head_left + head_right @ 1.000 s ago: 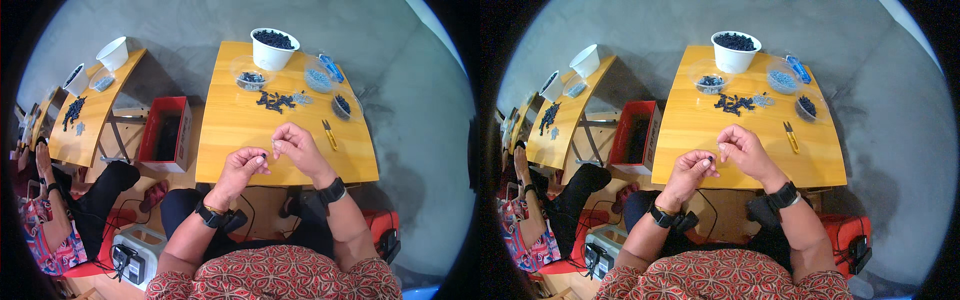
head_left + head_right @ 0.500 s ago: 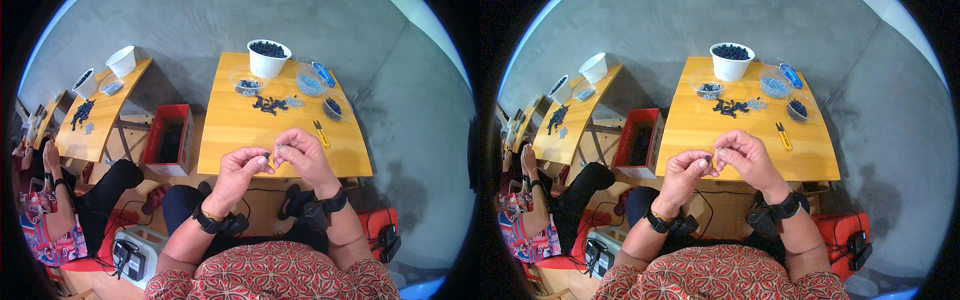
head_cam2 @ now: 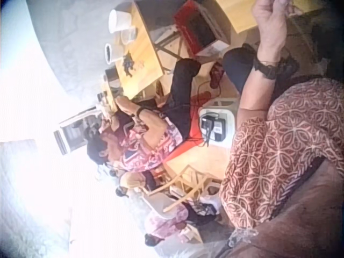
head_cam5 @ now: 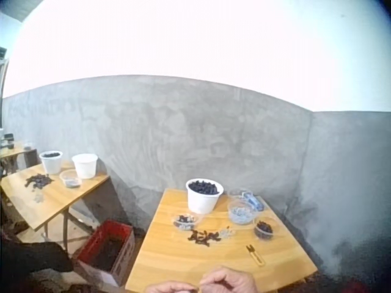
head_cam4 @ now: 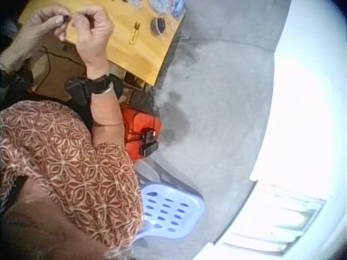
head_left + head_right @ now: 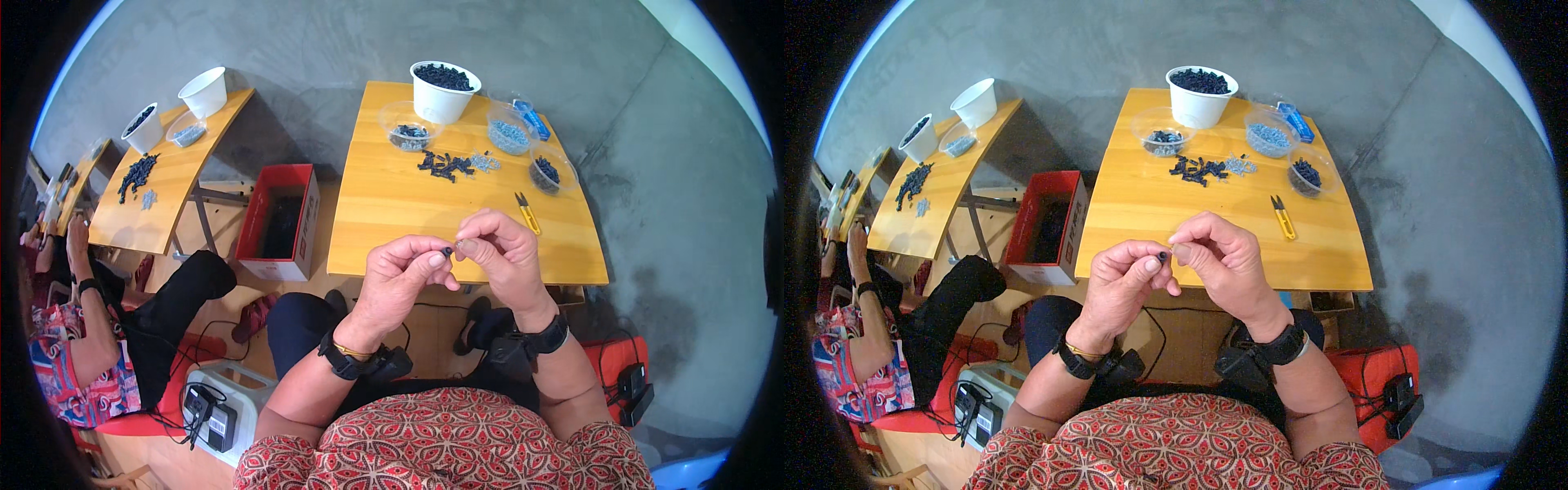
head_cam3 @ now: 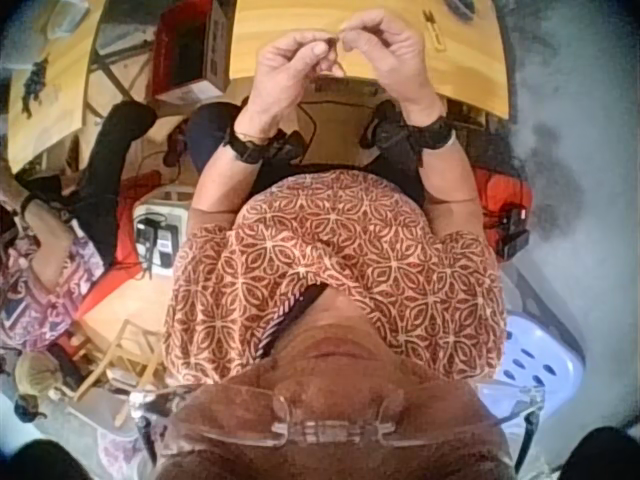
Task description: Assembling small black plastic components with yellow inserts at a workbench.
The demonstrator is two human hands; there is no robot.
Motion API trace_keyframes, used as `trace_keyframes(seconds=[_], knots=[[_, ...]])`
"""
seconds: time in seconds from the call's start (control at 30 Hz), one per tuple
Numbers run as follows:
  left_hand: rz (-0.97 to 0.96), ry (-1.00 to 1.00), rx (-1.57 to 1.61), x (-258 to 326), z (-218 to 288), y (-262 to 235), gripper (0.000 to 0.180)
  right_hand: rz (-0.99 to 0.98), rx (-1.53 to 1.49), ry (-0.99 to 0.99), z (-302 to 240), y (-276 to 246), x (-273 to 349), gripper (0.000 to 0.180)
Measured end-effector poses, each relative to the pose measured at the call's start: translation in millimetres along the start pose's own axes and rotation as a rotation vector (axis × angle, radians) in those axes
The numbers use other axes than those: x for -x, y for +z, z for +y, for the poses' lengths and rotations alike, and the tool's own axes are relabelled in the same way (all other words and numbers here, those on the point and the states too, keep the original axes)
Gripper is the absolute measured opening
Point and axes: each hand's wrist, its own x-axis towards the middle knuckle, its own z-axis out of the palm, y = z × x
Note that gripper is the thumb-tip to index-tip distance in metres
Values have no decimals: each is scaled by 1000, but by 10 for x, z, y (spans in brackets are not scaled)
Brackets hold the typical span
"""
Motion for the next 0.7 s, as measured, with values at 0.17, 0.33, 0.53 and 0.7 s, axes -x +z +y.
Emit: trace_keyframes(seconds=[0.17, 0.33, 0.53, 0.7], knots=[[42, 8, -67, 5, -10, -10, 13, -12, 38, -27, 5, 42, -10, 4], [69, -6, -114, 11, -13, 3, 12, -1, 125, -75, 28, 19, -8, 4], [63, -6, -147, 17, -19, -7, 10, -29, 251, -109, -56, 26, 7, 5], [36, -7, -149, 27, -21, -5, 11, -40, 296, -113, -84, -1, 9, 5]])
